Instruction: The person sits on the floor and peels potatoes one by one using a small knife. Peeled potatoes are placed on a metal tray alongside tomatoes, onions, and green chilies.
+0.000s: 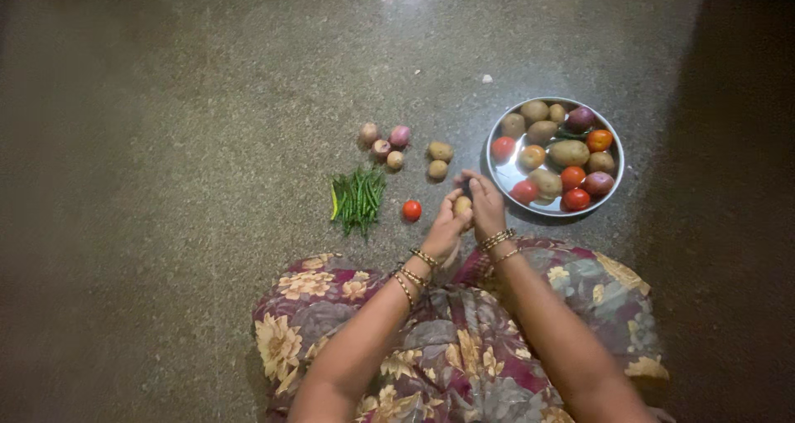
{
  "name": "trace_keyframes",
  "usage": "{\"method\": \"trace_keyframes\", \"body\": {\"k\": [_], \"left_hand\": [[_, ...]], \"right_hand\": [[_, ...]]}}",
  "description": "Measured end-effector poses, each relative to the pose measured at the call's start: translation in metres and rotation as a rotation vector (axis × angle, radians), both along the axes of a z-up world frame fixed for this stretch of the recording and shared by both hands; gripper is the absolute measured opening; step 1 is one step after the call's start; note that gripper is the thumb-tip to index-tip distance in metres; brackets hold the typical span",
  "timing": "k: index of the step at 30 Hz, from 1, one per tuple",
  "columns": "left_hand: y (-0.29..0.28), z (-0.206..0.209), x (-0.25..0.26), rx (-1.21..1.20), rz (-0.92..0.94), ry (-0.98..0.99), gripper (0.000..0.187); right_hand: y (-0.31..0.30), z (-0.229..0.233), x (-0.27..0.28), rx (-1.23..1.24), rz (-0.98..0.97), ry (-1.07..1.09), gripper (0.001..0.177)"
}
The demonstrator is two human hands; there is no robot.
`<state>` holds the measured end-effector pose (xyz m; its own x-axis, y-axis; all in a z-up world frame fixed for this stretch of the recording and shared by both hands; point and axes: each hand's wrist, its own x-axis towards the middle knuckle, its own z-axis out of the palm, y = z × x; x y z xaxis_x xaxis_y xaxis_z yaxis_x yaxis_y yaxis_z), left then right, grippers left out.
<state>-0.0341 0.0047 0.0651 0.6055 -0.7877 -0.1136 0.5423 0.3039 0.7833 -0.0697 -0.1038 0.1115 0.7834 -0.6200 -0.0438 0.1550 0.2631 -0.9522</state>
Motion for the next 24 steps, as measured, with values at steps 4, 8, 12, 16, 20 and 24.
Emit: {"method": "trace_keyframes", "body": {"k": [4, 8, 12, 16, 20, 24], "left_hand": [[0.006, 0.013, 0.009, -0.115, 0.132, 0.176, 0.051], [0.013, 0.028, 0.031, -0.202, 0.267, 0.270, 0.044], [0.021, 0.033, 0.034, -0.380, 0.270, 0.201, 0.047], [0.012, 0.035, 0.022, -0.130, 0.267, 0.131, 0.051], [0.006, 0.015, 0.007, 0.043, 0.198, 0.085, 0.054], [0.001, -0.012, -0.005, 0.112, 0.152, -0.243, 0.061]], "right_hand": [[0.023, 0.017, -0.004, -0.610, -0.048, 0.124, 0.031], [0.053, 0.048, -0.015, -0.917, 0.038, 0.039, 0.041], [0.059, 0.061, -0.017, -1.074, 0.107, -0.038, 0.043], [0.052, 0.059, -0.017, -1.142, 0.050, -0.020, 0.041], [0.045, 0.055, -0.016, -1.138, -0.060, 0.002, 0.033], [0.031, 0.051, -0.014, -1.017, -0.075, 0.120, 0.029]]}}
